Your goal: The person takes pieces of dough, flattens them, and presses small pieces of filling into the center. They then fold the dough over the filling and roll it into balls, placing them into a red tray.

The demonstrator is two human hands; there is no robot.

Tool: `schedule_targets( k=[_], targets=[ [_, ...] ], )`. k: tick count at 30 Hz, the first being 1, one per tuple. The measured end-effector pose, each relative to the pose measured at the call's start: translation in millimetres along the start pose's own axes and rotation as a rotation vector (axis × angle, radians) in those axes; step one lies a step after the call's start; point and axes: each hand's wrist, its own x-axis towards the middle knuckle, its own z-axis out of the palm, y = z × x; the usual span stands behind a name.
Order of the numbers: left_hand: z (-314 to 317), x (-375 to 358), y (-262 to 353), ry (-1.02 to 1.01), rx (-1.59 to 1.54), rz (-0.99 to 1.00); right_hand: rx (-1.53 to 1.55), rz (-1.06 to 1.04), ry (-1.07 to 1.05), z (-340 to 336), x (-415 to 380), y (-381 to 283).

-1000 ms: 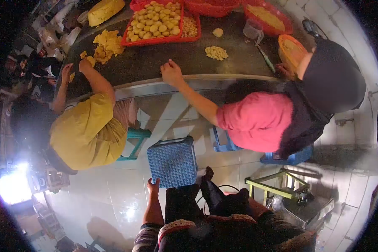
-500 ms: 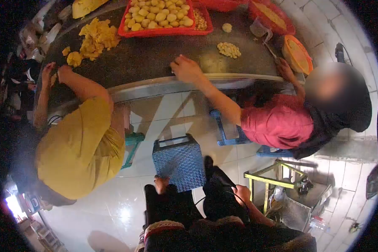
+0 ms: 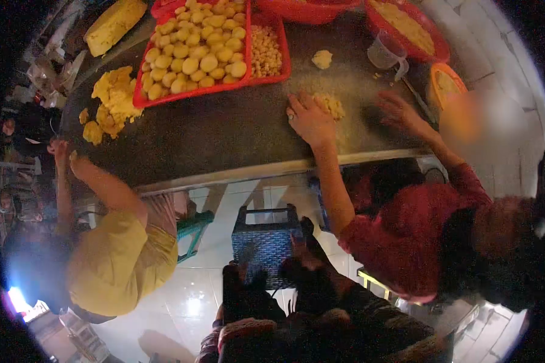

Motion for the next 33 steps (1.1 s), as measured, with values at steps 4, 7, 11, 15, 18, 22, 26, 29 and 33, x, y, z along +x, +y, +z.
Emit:
schedule_targets(
  k=[4, 7, 11, 15, 18, 22, 26, 29, 33],
  targets=[
    [-14, 9, 20, -0.102, 0.043, -0.02, 0.236, 0.077, 0.356, -75, 239, 77],
    [-25, 16, 22, -0.189, 0.065, -0.025, 0.123, -0.067, 0.203, -78, 235, 81],
    [-57, 14, -28, -0.242, 0.108, 0.018, -0.043, -0.217, 0.036, -82, 231, 87],
    [-170, 23, -197, 0.45, 0.23, 0.114, -0.14, -0.135, 0.022, -83, 239, 84],
    [-331, 105, -209, 0.964, 0.29, 0.168, -0.186, -0.006, 0.028, -84, 203, 103],
    [-650, 266, -33, 1.634, 0.352, 0.167, -0.214, 0.103, 0.024, -89, 133, 148],
    [-643, 254, -40, 1.412, 0.571, -0.34, -0.244, 0.139, 0.046, -86, 135, 188],
    [-711, 352, -115, 1.415, 1.157, -0.201, -0.264, 0.196, 0.075, -84, 156, 201],
    [-684, 258, -36, 0.729, 1.361, -0.447, -0.285, 0.269, 0.113, -87, 174, 210]
  ],
)
